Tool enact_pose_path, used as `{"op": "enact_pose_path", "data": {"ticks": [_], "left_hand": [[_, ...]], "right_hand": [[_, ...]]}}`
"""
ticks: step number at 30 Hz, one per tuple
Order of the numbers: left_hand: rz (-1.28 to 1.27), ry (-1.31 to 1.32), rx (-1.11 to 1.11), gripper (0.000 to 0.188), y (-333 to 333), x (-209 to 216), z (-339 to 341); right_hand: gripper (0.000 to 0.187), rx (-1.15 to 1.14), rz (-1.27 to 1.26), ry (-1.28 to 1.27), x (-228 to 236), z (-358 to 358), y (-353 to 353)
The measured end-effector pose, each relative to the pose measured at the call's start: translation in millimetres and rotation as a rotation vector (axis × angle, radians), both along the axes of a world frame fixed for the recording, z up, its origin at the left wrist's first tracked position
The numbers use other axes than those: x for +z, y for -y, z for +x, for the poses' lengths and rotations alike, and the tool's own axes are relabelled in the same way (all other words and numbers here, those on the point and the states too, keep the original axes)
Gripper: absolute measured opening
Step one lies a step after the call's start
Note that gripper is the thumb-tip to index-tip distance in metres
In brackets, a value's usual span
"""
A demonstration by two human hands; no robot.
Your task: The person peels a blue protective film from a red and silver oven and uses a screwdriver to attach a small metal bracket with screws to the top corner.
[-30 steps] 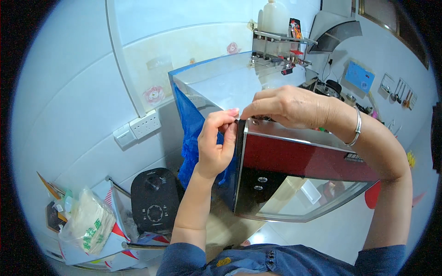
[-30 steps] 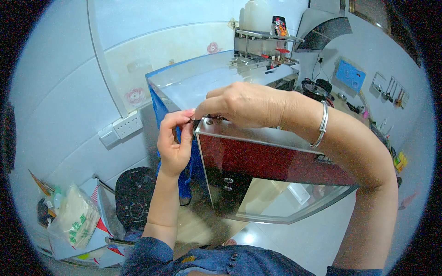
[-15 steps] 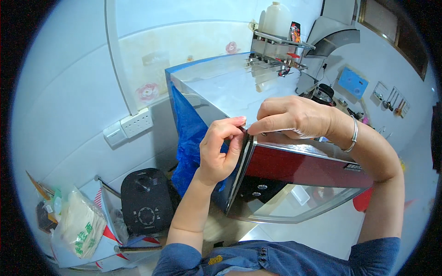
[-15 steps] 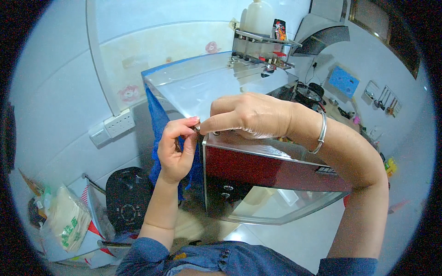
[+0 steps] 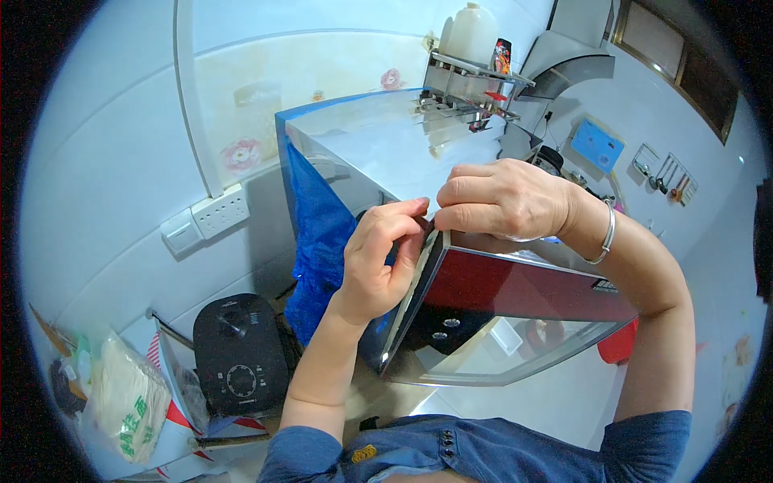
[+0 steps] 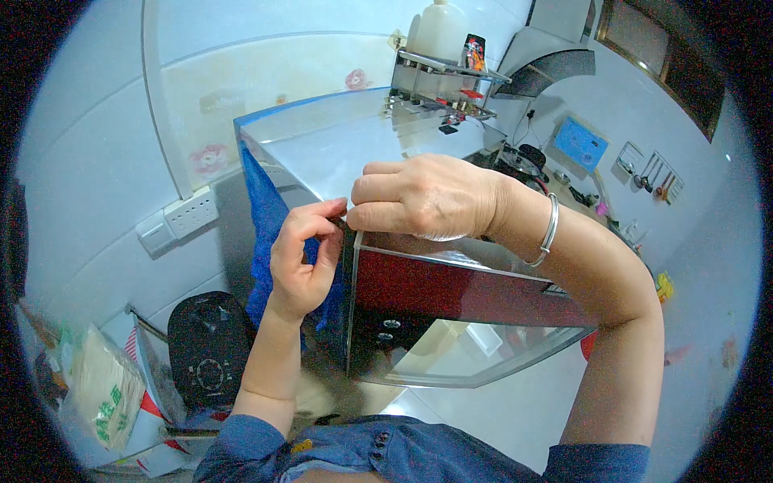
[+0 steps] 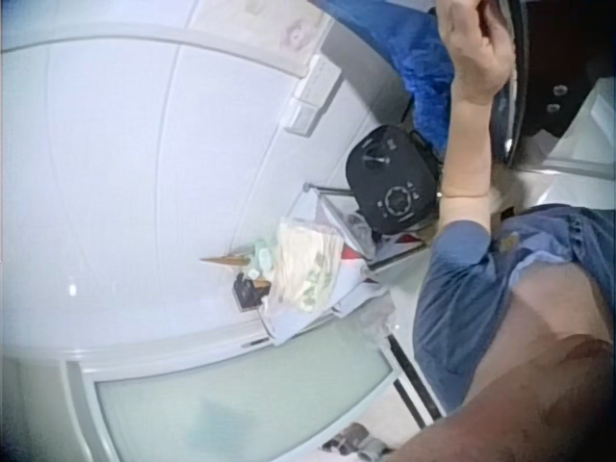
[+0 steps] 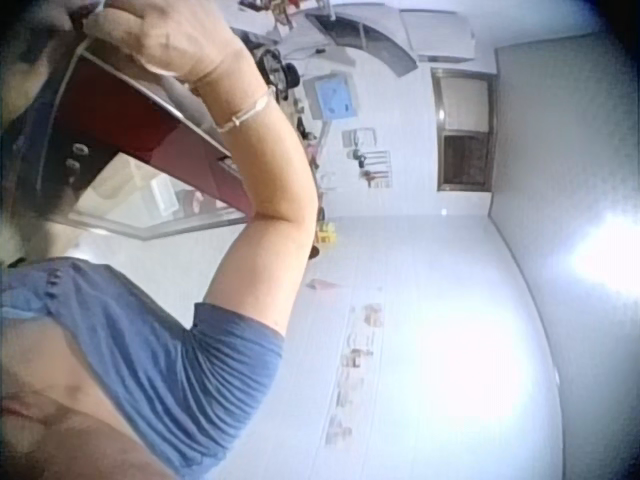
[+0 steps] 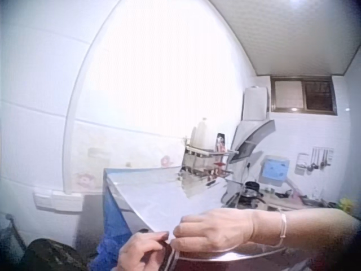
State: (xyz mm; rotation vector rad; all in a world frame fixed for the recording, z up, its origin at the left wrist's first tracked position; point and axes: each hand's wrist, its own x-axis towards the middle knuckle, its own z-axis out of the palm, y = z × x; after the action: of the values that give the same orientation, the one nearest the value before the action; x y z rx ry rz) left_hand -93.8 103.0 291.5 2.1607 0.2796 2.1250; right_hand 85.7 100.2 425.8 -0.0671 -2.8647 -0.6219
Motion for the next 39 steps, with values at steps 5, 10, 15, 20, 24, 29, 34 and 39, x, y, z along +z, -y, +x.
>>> {"op": "enact_pose_path", "data": {"ticks": [5, 10, 15, 20, 24, 29, 34, 39], "left_hand": [[-0.039, -0.003, -0.022, 0.018, 2, 1, -2], [-0.004, -0.04, -0.024, 0.017, 1, 0, -5], [0.003, -0.051, -0.005, 0.017, 1, 3, -5], [-0.002, -0.054, -0.006, 0.017, 0, 3, -6], [-0.082, -0.06, -0.015, 0.02, 9, 7, -5], [-0.081, -0.086, 0.106, 0.02, 15, 16, -1], [-0.246, -0.017, 0.039, 0.016, 23, 20, 4], [-0.32, -0.061, 0.003, 0.013, 23, 29, -2]], "right_hand": [[0.029, 0.049, 0.006, -0.047, -2, 6, 3], [0.029, 0.05, 0.036, -0.03, -1, 3, 4], [0.026, 0.008, 0.082, 0.04, 1, 1, 2], [0.021, -0.041, -0.068, -0.149, -12, 14, -2], [0.013, -0.318, -0.275, -0.316, -19, 26, 13], [0.023, -0.565, -0.393, -0.296, -18, 25, 34], [0.028, -0.531, -0.346, -0.294, -15, 22, 39], [0.026, -0.489, -0.306, -0.261, -16, 19, 38]]}}
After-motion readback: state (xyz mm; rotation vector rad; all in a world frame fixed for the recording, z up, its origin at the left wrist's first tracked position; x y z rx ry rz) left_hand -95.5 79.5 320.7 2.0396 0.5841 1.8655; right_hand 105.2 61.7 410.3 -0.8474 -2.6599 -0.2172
